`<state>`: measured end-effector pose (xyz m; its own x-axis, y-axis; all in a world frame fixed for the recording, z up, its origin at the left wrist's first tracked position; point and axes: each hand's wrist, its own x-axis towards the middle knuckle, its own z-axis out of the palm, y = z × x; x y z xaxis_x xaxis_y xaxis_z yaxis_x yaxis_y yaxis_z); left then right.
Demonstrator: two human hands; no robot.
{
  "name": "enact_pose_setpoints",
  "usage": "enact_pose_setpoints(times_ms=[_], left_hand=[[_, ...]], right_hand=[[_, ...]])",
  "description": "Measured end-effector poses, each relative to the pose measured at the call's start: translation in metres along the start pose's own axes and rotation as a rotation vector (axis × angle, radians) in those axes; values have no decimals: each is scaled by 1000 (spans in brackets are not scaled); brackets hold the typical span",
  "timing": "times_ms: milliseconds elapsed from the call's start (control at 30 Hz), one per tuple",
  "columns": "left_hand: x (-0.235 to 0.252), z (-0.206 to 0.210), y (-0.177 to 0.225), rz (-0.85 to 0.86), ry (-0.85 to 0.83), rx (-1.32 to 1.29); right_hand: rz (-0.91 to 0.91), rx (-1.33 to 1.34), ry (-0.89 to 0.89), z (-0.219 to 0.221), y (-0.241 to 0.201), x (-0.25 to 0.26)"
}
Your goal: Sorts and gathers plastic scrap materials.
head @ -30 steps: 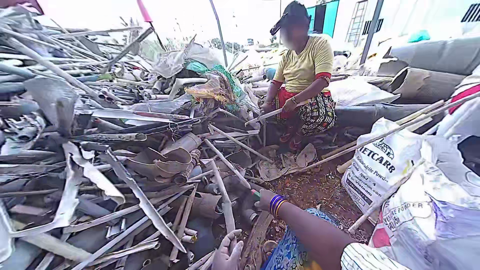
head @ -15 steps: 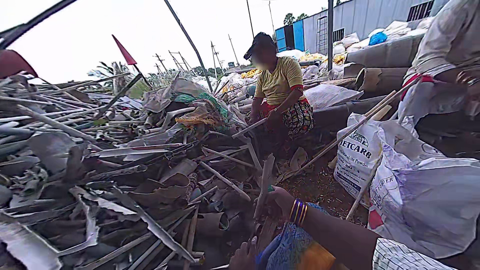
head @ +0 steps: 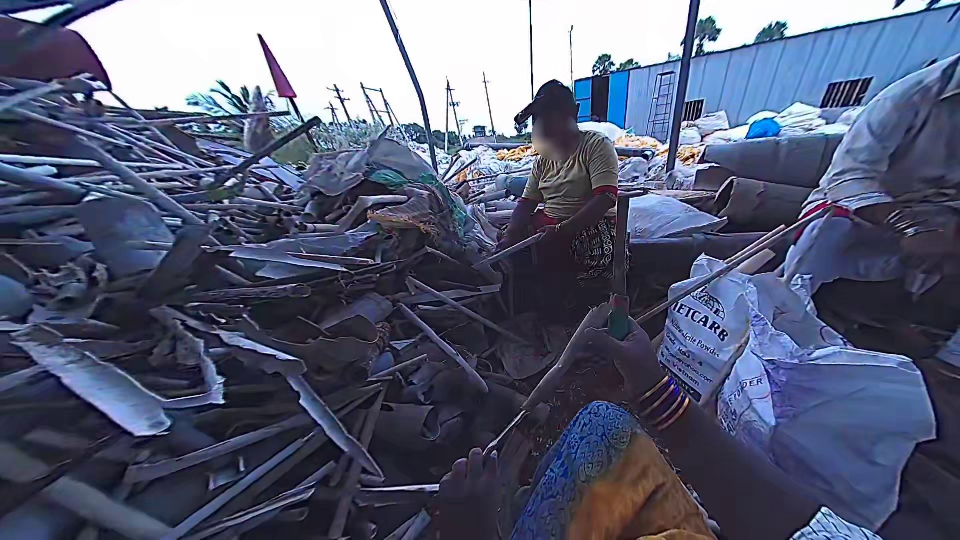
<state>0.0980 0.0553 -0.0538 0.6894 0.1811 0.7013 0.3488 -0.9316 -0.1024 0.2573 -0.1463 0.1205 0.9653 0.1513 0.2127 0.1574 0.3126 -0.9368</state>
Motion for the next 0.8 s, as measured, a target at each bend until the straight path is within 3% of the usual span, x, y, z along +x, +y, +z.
enact_pose_setpoints(times_ms=[167, 233, 400, 500, 567, 700, 767, 800], left_hand=[[0, -10, 11, 70, 213, 20], [1, -7, 8, 70, 311, 26], [4, -23, -8, -9, 359, -231], [2, -33, -14, -148, 314, -355], [4, -30, -24, -242, 291, -300], [0, -37, -57, -315, -14, -259], [3, -44, -67, -379, -101, -307], [4, -47, -70, -435, -107, -370]], right_hand=[[104, -160, 53, -16, -7, 4], [91, -49, 105, -21, -2, 5], [58, 296, 115, -30, 15, 13], [56, 286, 89, -28, 11, 10], [70, 262, 84, -28, 12, 9], [60, 271, 80, -38, 12, 18], [10, 383, -27, -52, 16, 24], [-39, 481, -166, -63, 23, 27]])
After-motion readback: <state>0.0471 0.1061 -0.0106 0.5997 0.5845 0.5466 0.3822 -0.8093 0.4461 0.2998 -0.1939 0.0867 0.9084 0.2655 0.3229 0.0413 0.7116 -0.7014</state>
